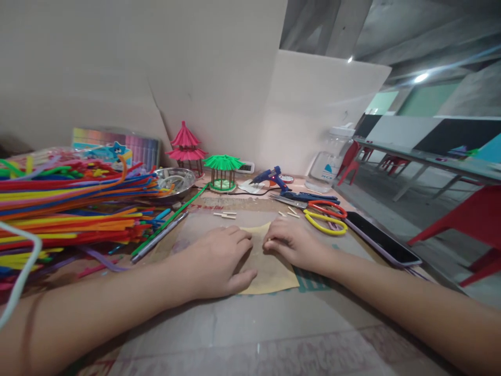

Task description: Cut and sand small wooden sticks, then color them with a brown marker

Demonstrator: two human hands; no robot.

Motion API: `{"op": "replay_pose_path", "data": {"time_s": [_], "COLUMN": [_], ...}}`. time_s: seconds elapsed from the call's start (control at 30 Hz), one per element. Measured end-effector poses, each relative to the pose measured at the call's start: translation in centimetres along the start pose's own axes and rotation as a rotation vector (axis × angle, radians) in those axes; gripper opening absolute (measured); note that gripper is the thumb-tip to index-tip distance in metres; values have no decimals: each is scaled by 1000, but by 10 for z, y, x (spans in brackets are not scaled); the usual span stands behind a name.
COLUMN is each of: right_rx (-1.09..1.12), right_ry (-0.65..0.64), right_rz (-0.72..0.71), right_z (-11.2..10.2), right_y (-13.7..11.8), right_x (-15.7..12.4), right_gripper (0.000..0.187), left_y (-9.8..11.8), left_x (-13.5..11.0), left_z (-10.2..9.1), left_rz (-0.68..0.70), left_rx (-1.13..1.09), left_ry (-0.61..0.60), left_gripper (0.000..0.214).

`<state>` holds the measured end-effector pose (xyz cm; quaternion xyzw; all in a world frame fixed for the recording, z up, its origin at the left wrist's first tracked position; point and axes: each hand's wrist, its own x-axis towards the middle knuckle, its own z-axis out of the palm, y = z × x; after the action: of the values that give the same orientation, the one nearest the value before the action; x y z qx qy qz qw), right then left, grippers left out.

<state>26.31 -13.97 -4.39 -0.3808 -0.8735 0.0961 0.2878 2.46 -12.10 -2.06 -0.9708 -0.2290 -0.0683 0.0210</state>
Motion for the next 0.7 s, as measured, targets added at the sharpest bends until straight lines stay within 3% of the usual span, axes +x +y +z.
{"op": "replay_pose_path", "data": {"time_s": [0.1, 0.2, 0.33, 0.47, 0.6, 0.7], "right_rx": [27, 90, 4, -5, 58, 37], "right_ry": [3, -24, 25, 40, 2, 49], "right_rz": [42, -13, -45, 13, -34, 58], "right_z": [0, 3, 5, 3, 7, 6], "right_y": [0, -4, -1, 1, -2, -1], "right_x": [-1, 0, 2, 0, 3, 6], "right_gripper": [20, 19, 18, 20, 16, 17], "left_y": [1, 1, -1, -1, -1, -2], "left_x": [0, -1, -1, -1, 0, 2], "left_z": [0, 1, 3, 2, 0, 0], "left_rz": [2, 5, 8, -8, -19, -21], "left_rx": [3, -15, -29, -22, -29, -25], "left_ry": [5, 23, 46, 25, -14, -23], "left_gripper": [43, 41, 39, 42, 41, 41]}}
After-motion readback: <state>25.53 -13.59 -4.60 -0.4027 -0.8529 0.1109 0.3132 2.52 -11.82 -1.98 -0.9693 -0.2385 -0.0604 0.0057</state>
